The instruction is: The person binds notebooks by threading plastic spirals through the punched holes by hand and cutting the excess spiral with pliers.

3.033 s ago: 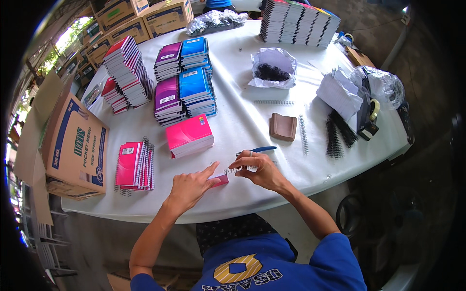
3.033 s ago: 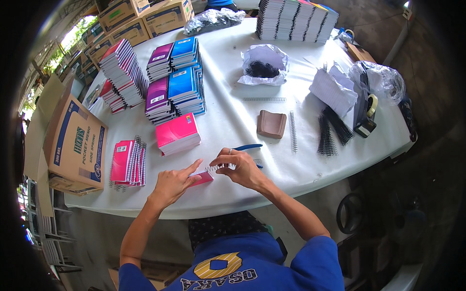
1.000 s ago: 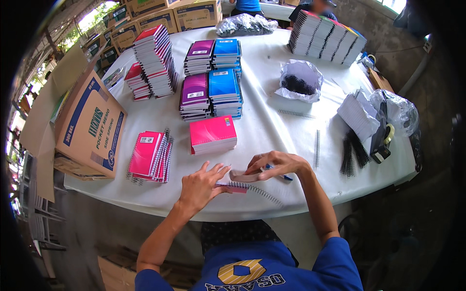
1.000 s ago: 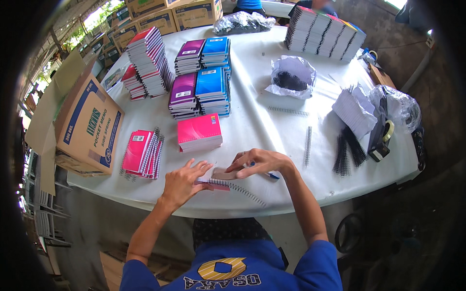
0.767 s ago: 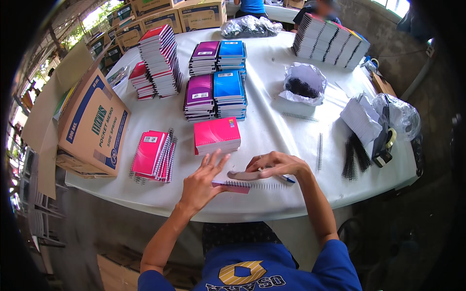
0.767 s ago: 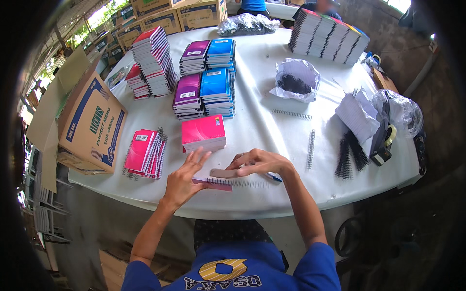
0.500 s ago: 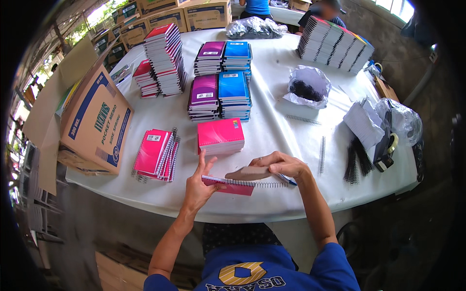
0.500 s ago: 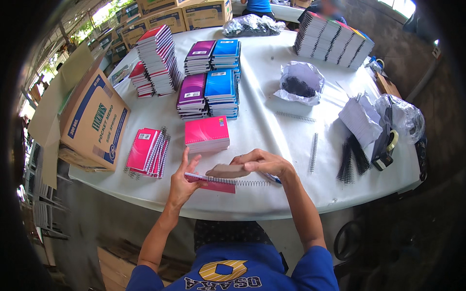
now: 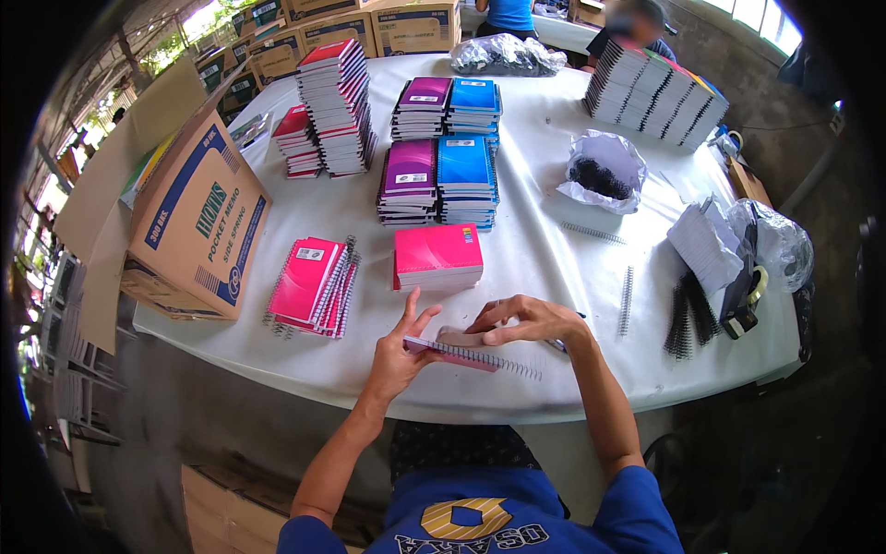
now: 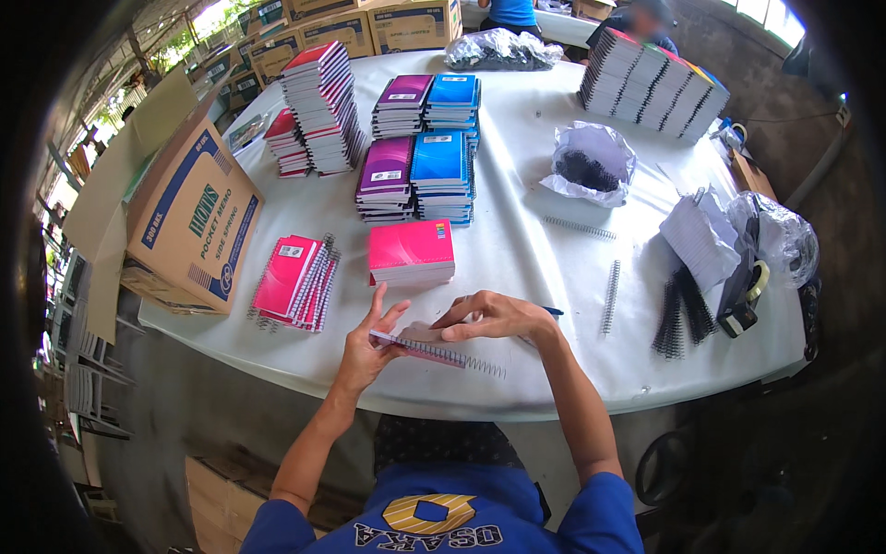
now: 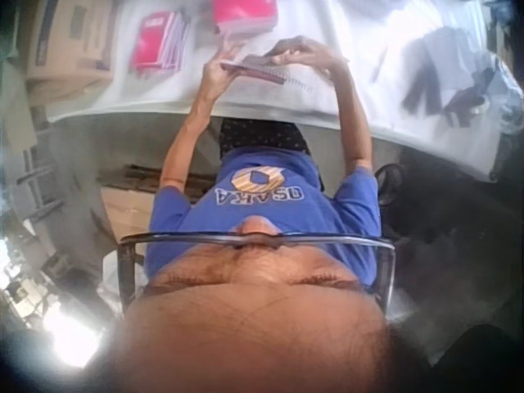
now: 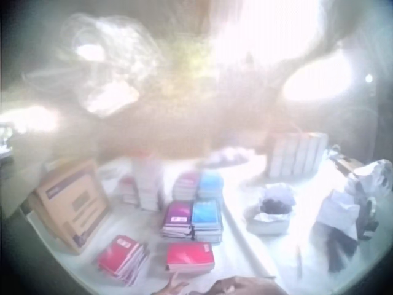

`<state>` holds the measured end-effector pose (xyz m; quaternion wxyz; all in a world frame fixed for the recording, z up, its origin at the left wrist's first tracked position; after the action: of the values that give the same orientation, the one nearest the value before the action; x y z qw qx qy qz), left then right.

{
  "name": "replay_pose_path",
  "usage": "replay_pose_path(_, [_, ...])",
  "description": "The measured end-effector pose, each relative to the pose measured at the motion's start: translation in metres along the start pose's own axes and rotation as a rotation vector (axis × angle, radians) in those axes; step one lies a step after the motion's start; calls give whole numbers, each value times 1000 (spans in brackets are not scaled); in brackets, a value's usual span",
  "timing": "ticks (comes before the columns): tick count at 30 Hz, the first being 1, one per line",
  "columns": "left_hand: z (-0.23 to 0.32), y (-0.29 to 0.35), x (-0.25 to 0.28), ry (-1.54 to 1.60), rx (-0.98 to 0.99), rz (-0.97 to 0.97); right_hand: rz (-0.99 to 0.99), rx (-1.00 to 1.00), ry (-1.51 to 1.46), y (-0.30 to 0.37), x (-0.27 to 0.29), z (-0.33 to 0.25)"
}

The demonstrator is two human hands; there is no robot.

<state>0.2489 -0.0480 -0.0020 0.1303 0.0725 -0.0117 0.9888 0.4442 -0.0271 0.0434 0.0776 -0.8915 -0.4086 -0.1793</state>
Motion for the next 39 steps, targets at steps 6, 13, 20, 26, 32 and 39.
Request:
replay_pose_path(6, [-8,-1,-2,47,72,-63,37,120,-130,-4,-1,-5])
replay_pose_path(13, [-4,-1,-1,99,46,-70,-18,36,31,-10,-3,-17])
replay_pose_path(20, [-5,-3,6,105,56,-256,149,90,56,25,37,-16])
replay_pose_path(26, [20,-4,-4,39,172,-98,832,-74,1269,105,75,-3])
replay_pose_path(32, [25,22,-42,-863,-217,153,664,-14,1313,99,-13,25])
replay_pose_path(39, [24,24,-53,-880,-169,169,566,151,801,78,-79,-42])
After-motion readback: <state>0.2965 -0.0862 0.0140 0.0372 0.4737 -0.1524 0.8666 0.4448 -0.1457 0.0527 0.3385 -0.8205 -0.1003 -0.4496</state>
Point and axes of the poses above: each hand's wrist, its own y-axis away from the middle knuckle, its own x-axis out of the back of the hand, z = x × y, the point moved 7 cm from there along -y, towards the middle knuckle, and after that the axes turned 14 degrees about x, right-handed, at the moved point
